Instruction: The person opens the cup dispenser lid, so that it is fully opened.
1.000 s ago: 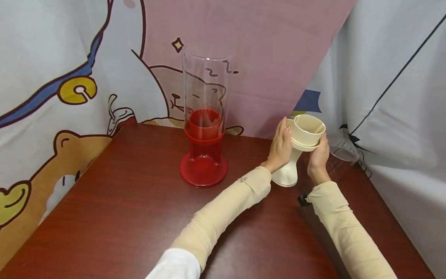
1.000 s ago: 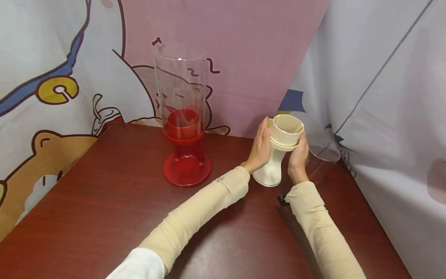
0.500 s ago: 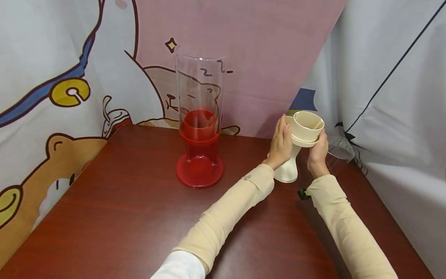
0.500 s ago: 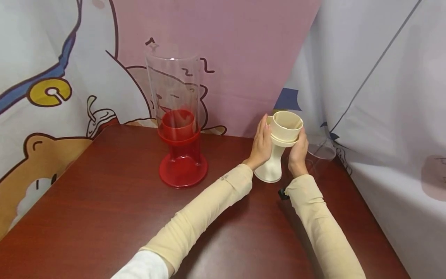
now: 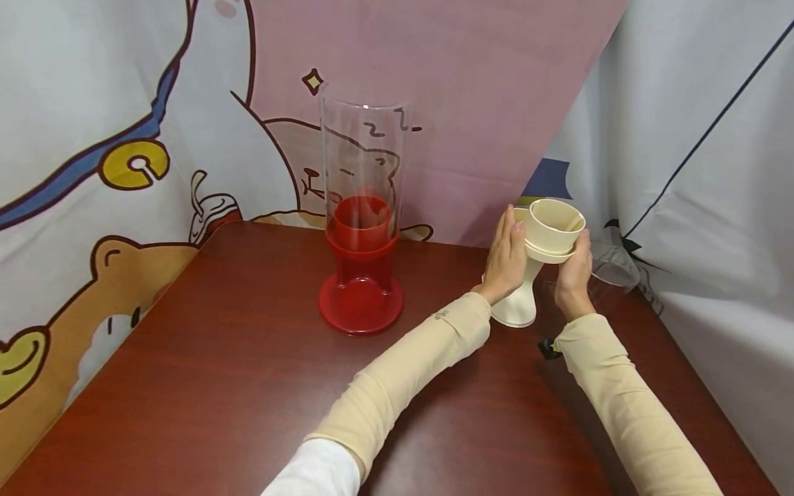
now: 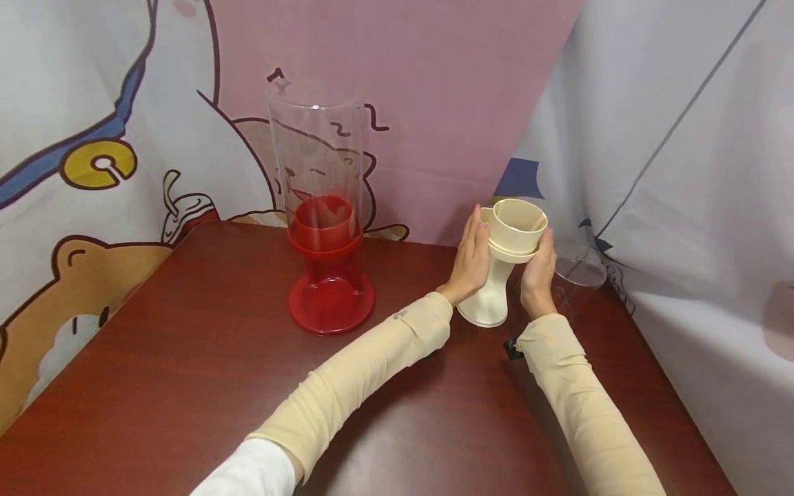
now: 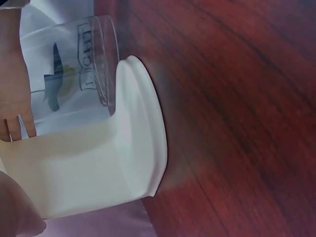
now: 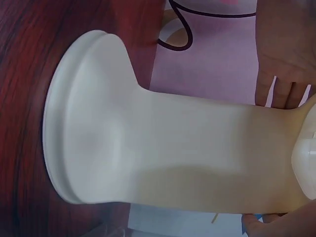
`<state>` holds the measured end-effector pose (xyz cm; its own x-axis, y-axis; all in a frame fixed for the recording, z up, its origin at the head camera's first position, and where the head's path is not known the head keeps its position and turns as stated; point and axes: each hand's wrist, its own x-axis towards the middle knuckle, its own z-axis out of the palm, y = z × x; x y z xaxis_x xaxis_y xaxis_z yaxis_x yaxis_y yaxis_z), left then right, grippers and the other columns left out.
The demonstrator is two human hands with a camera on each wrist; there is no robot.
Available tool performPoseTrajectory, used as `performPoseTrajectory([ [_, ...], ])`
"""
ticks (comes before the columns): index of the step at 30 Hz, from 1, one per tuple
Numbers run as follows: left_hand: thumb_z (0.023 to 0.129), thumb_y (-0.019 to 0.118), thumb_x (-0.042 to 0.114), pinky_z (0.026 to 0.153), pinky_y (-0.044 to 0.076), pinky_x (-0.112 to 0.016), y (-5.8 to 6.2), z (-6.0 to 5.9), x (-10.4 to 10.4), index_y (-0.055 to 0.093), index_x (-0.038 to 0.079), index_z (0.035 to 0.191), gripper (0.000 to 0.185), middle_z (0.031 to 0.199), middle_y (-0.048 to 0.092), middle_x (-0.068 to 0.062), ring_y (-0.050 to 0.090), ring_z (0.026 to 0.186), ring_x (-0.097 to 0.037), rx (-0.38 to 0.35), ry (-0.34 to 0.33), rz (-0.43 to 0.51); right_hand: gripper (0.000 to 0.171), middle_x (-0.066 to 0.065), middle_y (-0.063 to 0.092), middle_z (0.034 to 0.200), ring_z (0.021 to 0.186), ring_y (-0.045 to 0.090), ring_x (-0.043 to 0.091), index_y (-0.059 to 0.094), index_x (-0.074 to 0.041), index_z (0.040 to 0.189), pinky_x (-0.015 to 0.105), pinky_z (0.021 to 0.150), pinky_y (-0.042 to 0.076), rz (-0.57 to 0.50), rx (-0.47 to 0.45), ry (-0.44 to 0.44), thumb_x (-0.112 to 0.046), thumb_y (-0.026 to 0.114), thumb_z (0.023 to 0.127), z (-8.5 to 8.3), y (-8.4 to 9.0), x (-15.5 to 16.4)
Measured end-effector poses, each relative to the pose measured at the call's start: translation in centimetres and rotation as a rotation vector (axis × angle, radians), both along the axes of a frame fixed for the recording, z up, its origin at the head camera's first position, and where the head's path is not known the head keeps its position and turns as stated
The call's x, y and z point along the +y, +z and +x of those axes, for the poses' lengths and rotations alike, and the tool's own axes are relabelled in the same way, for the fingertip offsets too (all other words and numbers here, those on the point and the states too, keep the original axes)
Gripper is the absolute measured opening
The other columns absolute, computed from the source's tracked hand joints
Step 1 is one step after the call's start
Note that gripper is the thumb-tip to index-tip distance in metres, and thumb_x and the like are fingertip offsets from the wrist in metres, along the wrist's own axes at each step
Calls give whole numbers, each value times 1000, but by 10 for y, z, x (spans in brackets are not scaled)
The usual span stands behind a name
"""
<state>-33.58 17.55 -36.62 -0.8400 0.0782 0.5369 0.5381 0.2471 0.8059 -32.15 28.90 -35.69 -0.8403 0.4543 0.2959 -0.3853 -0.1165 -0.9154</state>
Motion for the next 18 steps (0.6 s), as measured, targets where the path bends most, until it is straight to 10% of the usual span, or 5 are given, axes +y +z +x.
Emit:
performPoseTrajectory([
  [7,94,5,51,111,18,-30,-1,29,-6,3,23,144,57,151,7,10,8,137,-5,-136,-15,42,57,7,43,135,126,38,15,30,-19,139,27,109,20,34,109,246,-50,10,95,-6,-23,19],
  [12,93,8,55,110,20,-38,-5,58,-30,1,31,143,56,150,10,8,12,137,-7,-198,-107,78,64,0,6,152,138,7,8,0,-16,145,24,113,2,19,36,278,-53,7,93,39,-7,-1],
  [18,93,7,56,112,16,-33,-7,93,-71,7,28,144,58,150,13,9,12,136,-4,-228,-219,51,67,6,5,151,139,5,14,3,-12,144,29,114,2,28,-12,246,-54,11,92,82,-8,-9],
])
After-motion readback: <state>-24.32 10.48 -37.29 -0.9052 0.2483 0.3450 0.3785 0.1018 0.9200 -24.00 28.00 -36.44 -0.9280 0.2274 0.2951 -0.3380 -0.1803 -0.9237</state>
